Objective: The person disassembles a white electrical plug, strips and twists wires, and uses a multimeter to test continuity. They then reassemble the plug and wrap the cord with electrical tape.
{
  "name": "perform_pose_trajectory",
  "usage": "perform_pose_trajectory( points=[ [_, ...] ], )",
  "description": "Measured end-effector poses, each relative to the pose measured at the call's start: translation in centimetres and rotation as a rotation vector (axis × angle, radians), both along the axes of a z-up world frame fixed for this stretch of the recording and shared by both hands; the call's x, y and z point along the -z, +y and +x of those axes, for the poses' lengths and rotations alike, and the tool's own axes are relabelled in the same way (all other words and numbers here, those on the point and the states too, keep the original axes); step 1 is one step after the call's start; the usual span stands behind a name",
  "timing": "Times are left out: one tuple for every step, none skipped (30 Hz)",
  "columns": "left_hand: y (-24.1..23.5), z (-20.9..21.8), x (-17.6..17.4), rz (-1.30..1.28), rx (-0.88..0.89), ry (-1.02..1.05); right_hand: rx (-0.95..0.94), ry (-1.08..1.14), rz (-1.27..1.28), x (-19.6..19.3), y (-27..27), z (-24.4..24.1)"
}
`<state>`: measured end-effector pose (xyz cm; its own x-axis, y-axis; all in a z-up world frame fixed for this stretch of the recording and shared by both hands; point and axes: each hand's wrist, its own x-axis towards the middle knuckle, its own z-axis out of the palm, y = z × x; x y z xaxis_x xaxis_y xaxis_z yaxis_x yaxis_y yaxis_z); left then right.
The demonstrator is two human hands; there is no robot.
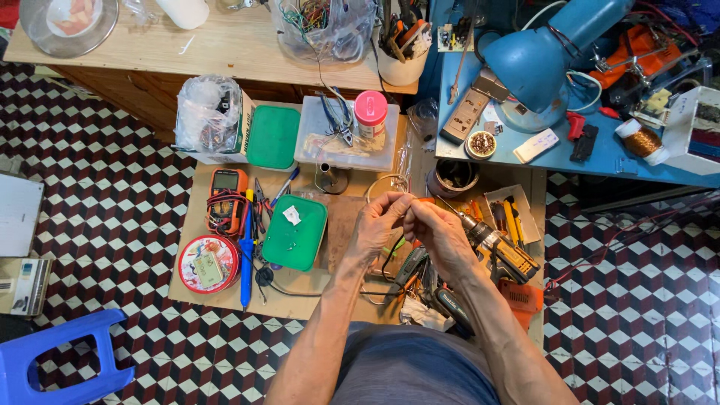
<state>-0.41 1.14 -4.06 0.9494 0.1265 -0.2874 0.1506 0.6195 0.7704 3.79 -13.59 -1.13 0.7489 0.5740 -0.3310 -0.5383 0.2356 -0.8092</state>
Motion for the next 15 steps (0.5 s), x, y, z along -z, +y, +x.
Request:
perform_pose_trajectory(
  points=[
    [0.0, -0.2, -0.2, -0.011, -0.014, 0.018, 0.012, 0.006, 0.039, 0.1, 0.3, -0.1],
    [0.1, -0.4, -0.4, -0.023, -0.028, 0.037, 0.024, 0.013, 0.079, 0.1, 0.6, -0.2],
    [0.3, -0.6, -0.6, -0.006, -0.005, 0.038, 0.004, -0.025, 0.005, 0.2, 0.8, -0.3],
    [0.5, -0.9, -0.7, 0.010, 0.019, 0.043, -0.015, -0.060, -0.070, 0.3, 1.0, -0.4],
    [0.8, -1.1, -0.7, 0.026, 0.043, 0.049, -0.034, -0.094, -0.145, 0.4, 1.2, -0.5],
    [1.0, -1.2, -0.7, 0.003, 0.037, 0.066, -0.032, -0.104, -0.150, 0.5, 1.3, -0.7],
    [1.2, -1.3, -0.6, -0.019, 0.032, 0.084, -0.030, -0.113, -0.155, 0.5, 1.4, -0.8],
    [1.4, -1.2, -0.6, -0.040, 0.025, 0.101, -0.030, -0.124, -0.157, 0.4, 1.6, -0.8],
    [1.4, -1.0, -0.5, -0.068, 0.013, 0.096, -0.008, -0.166, -0.178, 0.3, 1.7, -0.8],
    [1.3, -0.8, -0.4, -0.094, 0.002, 0.090, 0.015, -0.208, -0.198, 0.3, 2.0, -0.9],
    [1.1, -0.5, -0.3, -0.121, -0.009, 0.084, 0.038, -0.250, -0.218, 0.2, 2.3, -1.0],
    [0.7, -0.3, -0.1, -0.067, -0.045, 0.062, 0.046, -0.284, -0.312, 0.2, 2.4, -1.2],
    [0.4, 0.0, 0.1, -0.012, -0.080, 0.041, 0.054, -0.318, -0.407, 0.2, 2.6, -1.4],
    [0.0, 0.3, 0.2, 0.042, -0.114, 0.016, 0.062, -0.354, -0.501, 0.2, 2.7, -1.3],
    [-0.3, 0.5, 0.4, 0.113, -0.128, 0.036, 0.065, -0.379, -0.511, 0.1, 2.6, -1.3]
  ],
)
